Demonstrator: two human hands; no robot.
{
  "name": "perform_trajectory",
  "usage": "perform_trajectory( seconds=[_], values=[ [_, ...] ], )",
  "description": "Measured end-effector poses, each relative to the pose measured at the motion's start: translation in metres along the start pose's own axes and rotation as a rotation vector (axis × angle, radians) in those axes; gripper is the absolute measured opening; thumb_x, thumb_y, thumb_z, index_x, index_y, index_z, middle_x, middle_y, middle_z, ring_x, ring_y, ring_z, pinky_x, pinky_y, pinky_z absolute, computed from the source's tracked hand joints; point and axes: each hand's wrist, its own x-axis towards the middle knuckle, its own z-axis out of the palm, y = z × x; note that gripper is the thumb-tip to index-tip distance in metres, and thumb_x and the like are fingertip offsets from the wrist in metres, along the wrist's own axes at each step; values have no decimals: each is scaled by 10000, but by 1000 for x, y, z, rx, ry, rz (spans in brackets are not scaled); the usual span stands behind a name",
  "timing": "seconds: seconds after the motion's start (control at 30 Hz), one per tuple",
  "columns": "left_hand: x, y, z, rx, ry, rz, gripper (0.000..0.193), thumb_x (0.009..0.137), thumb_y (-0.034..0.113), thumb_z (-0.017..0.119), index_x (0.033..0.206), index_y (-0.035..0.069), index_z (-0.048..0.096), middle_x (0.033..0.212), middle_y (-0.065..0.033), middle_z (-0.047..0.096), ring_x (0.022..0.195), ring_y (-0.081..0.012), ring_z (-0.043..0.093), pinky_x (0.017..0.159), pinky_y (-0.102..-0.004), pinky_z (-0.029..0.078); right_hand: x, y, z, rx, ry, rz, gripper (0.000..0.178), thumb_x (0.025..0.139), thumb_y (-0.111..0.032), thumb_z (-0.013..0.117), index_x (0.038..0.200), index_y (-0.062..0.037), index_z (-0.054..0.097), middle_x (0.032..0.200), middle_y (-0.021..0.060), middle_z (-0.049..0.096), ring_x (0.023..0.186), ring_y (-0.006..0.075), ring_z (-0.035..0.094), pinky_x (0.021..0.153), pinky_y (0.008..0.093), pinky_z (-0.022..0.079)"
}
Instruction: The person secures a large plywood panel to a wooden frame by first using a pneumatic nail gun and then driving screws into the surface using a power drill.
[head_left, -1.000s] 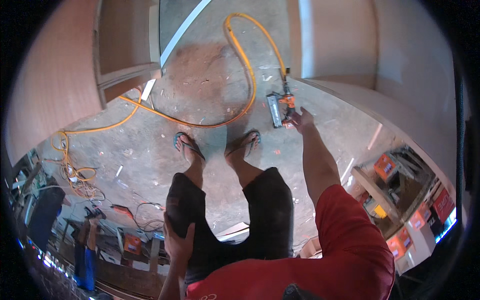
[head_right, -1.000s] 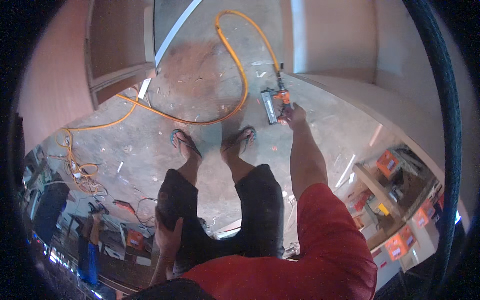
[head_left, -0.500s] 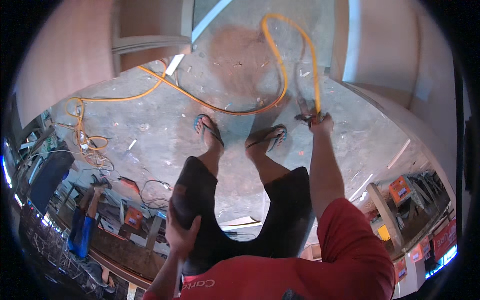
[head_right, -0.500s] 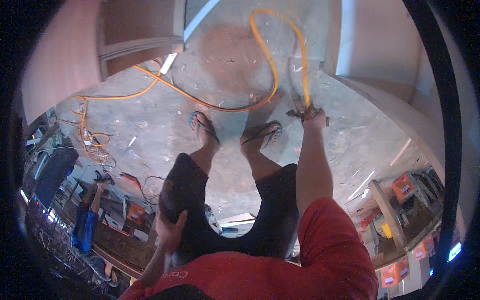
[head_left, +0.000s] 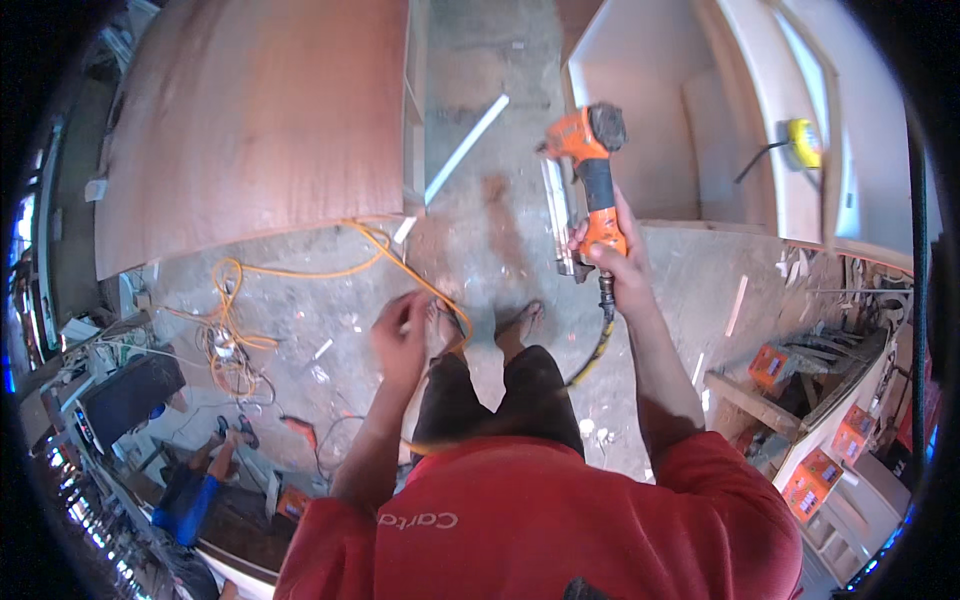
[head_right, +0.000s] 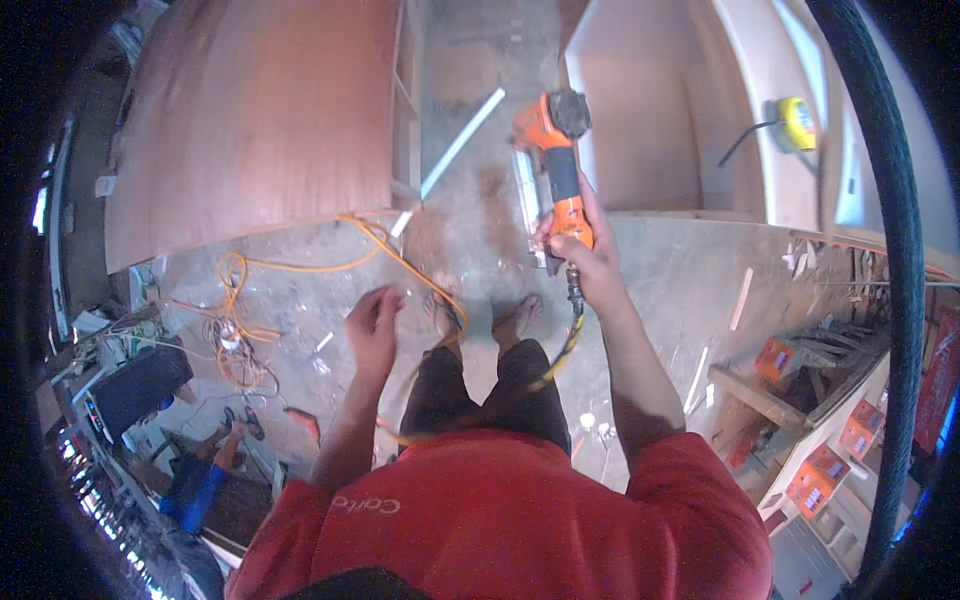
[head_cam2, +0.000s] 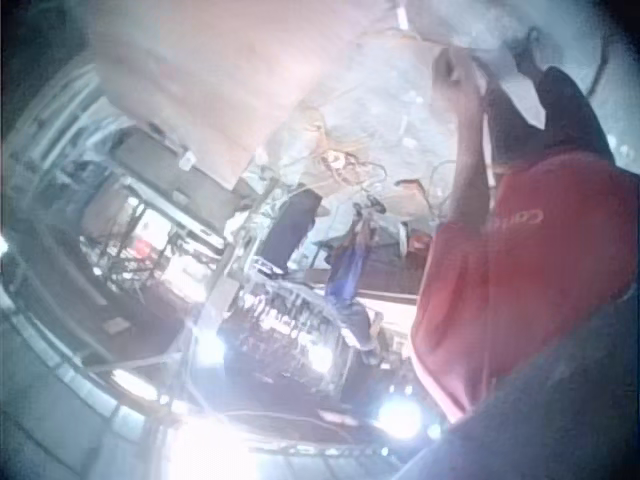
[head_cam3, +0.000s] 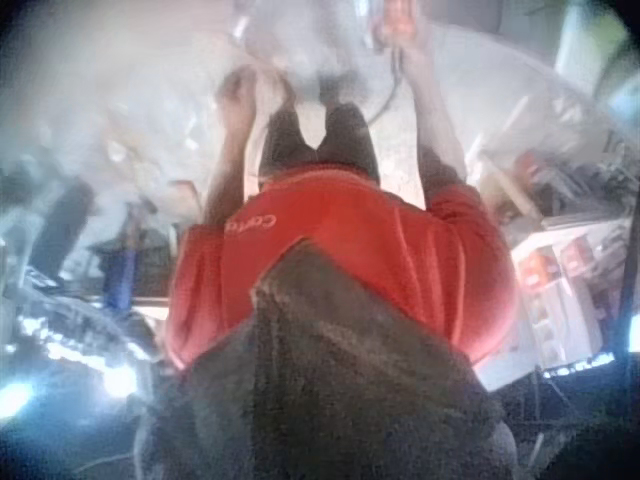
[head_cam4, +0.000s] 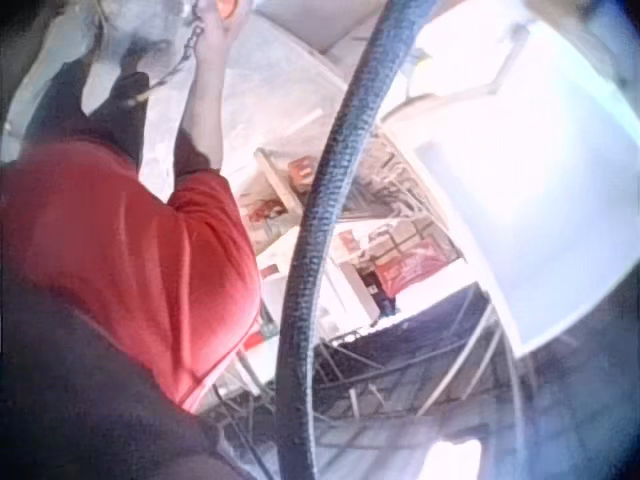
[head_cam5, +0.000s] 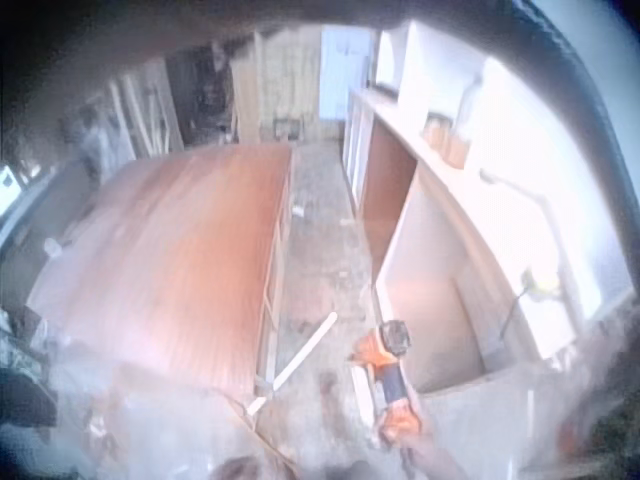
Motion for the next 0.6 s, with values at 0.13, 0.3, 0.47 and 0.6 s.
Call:
perform_trajectory(
  seconds=[0.13,0.3,0.47,0.6],
  values=[
    [51,142,47,-579,-439,101,530,1046,414,610,1248,-75,640,1091,-139,728,960,-204,715,861,-329,571,12,-114,85,315,-252,-61,984,774,-217,710,1594,29,224,987,158,621,941,291,661,1031,490,489],
    [40,261,10,-1134,-474,122,571,1071,553,470,1155,-6,549,883,-111,633,748,-216,662,709,-385,585,14,-188,148,201,-378,-119,849,790,-200,722,1531,36,382,1076,194,647,1019,305,649,1017,438,491],
    [30,285,-29,-1114,-206,320,564,1060,589,457,1056,28,517,773,-88,559,624,-195,593,613,-382,562,-40,-181,196,-947,103,-830,590,871,-115,762,1421,-14,574,1155,171,659,1027,259,638,915,372,521],
    [26,285,-25,-1272,-26,273,554,1071,585,427,1060,37,506,742,-85,554,591,-197,576,578,-403,538,-68,-120,246,-852,272,-581,602,901,-168,781,1415,41,548,1148,186,666,990,262,660,899,361,530]
  ],
)
